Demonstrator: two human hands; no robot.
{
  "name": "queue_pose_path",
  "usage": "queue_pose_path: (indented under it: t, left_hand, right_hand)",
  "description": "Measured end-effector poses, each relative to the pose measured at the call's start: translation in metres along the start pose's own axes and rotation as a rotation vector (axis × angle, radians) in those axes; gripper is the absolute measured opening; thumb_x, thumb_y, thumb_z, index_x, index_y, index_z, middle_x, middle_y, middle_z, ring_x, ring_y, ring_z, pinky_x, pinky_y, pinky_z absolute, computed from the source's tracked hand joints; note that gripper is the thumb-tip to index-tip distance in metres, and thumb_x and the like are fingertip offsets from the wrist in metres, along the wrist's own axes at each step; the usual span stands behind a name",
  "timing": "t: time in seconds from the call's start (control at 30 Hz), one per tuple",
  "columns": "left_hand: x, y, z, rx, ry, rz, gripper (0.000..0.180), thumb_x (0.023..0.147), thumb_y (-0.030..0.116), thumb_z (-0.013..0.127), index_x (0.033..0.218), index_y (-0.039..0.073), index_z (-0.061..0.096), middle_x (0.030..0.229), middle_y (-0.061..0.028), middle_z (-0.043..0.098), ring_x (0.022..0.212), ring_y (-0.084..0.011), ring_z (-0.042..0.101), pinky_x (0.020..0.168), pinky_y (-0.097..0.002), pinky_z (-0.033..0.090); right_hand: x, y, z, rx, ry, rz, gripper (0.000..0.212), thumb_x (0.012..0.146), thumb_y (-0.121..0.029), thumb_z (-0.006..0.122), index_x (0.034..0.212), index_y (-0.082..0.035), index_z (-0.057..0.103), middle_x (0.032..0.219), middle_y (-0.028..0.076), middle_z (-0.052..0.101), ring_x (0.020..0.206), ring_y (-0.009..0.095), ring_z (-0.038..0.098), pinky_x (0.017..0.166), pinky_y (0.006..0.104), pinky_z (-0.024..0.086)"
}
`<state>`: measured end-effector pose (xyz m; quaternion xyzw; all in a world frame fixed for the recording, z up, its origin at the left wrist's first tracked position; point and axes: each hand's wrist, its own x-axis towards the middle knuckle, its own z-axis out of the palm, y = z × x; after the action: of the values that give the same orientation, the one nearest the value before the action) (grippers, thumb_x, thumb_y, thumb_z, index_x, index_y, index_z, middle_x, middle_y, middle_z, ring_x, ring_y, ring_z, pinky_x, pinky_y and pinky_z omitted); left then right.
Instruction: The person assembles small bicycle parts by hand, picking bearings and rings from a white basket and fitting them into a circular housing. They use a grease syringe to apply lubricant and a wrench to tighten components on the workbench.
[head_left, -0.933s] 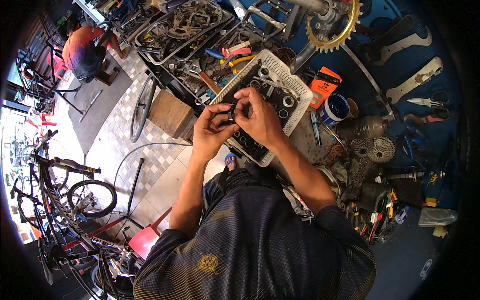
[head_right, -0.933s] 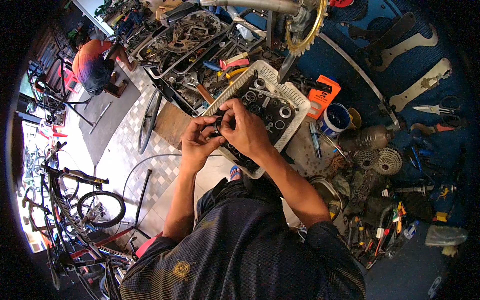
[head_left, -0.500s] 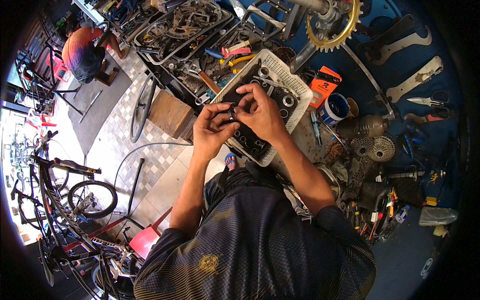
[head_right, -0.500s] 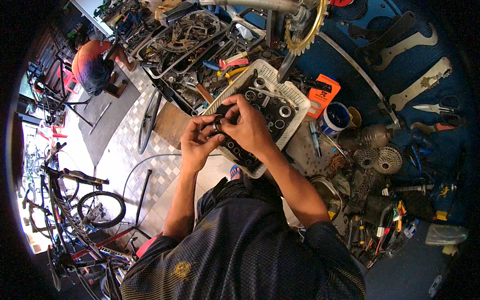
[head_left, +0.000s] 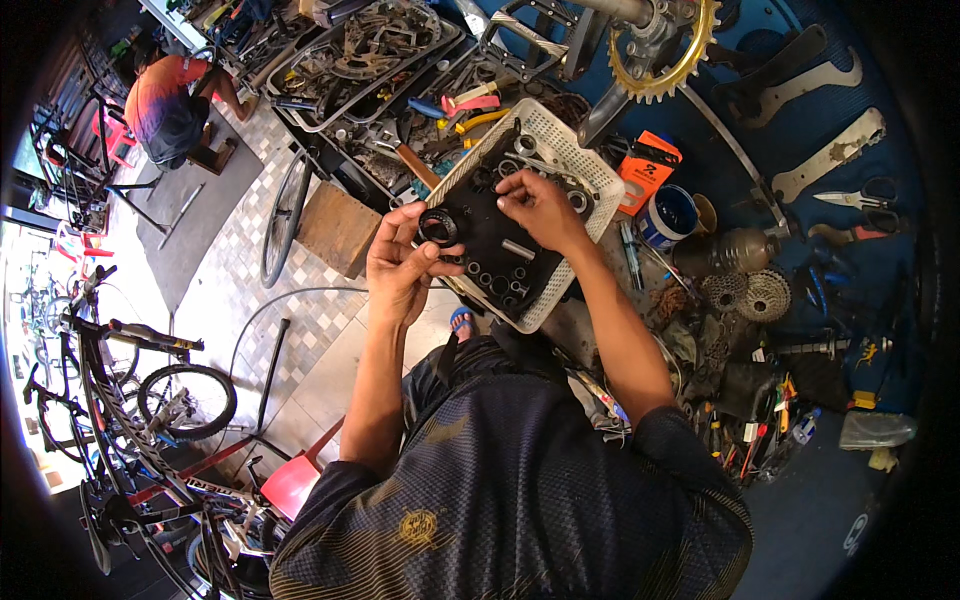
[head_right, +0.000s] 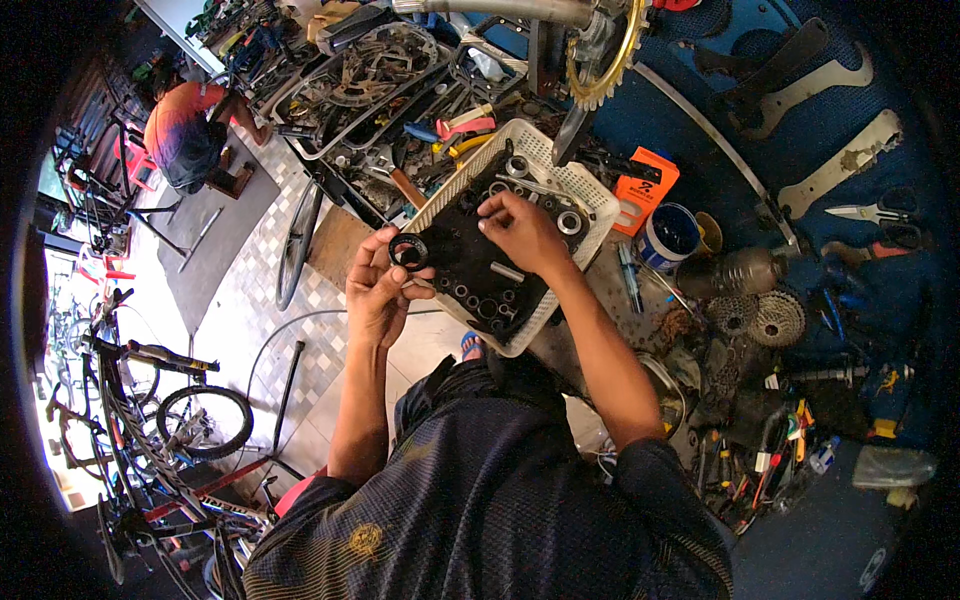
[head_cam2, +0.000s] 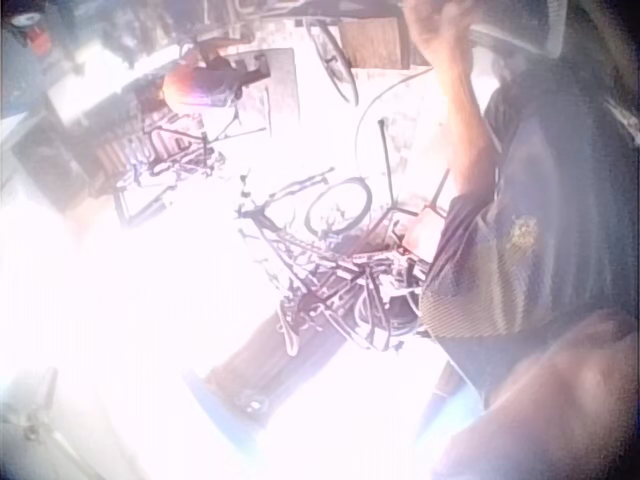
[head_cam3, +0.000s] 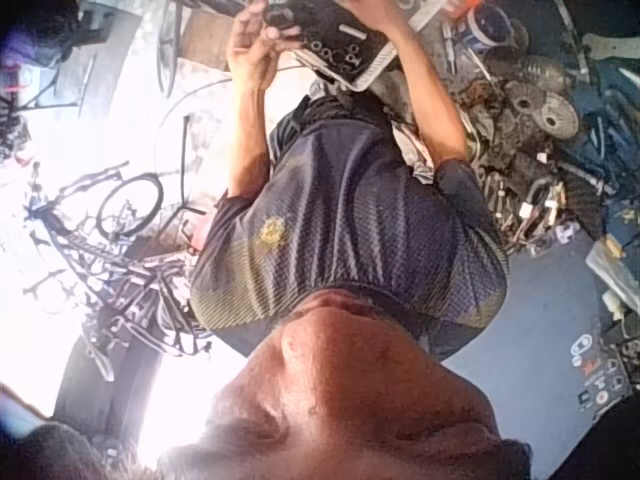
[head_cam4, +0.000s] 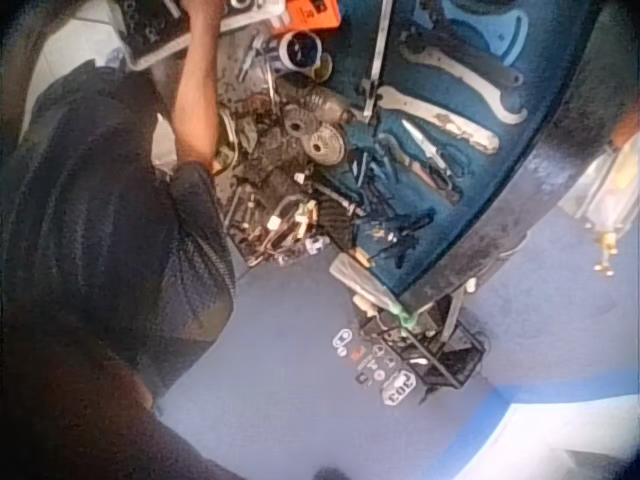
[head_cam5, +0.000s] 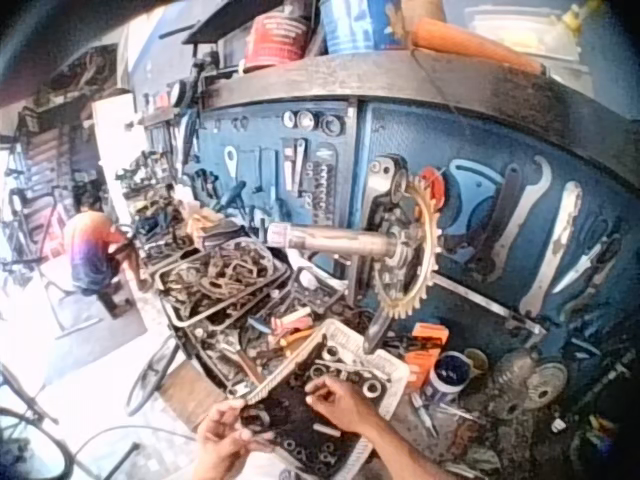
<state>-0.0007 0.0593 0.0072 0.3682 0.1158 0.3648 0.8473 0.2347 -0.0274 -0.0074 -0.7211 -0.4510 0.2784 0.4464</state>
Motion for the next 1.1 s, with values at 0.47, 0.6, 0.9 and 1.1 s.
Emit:
queue_pose_path:
  t: [0.47,0.6,0.9,1.1]
  left_hand:
    - [-0.009,0.005,-0.022,-0.052,0.030,0.022,0.039,0.101,0.000,0.062,0.138,0.001,0.052,0.125,-0.0176,0.065,0.099,-0.0366,0.075,0.074,-0.0408,0.070]
    - [-0.008,0.002,-0.021,-0.061,0.034,0.003,0.035,0.104,0.015,0.063,0.136,0.007,0.055,0.122,-0.0190,0.066,0.100,-0.0361,0.075,0.072,-0.0390,0.069]
    - [0.001,-0.001,-0.011,-0.035,-0.040,0.018,0.033,0.104,0.014,0.063,0.134,0.008,0.052,0.131,-0.0226,0.063,0.105,-0.0360,0.074,0.074,-0.0410,0.069]
    - [0.004,-0.004,-0.008,0.072,-0.026,-0.007,0.043,0.097,0.004,0.070,0.136,0.004,0.052,0.136,-0.0216,0.061,0.108,-0.0327,0.072,0.079,-0.0412,0.068]
  right_hand:
    - [0.012,0.032,0.044,-0.560,-0.107,-0.229,0.037,0.087,-0.004,0.066,0.123,-0.010,0.057,0.099,0.009,0.071,0.092,0.032,0.072,0.076,0.0454,0.057]
    - [0.017,0.035,0.042,-0.604,-0.151,-0.252,0.038,0.087,-0.006,0.066,0.123,-0.009,0.055,0.100,0.011,0.074,0.090,0.034,0.073,0.075,0.0474,0.057]
    - [0.011,0.026,0.043,-0.542,-0.146,-0.123,0.034,0.085,-0.008,0.068,0.117,-0.009,0.055,0.095,0.013,0.073,0.091,0.037,0.072,0.076,0.0466,0.056]
    - [0.002,-0.017,0.027,0.147,-0.030,-0.089,0.033,0.085,-0.004,0.074,0.113,-0.004,0.056,0.087,0.007,0.069,0.078,0.018,0.069,0.071,0.0343,0.055]
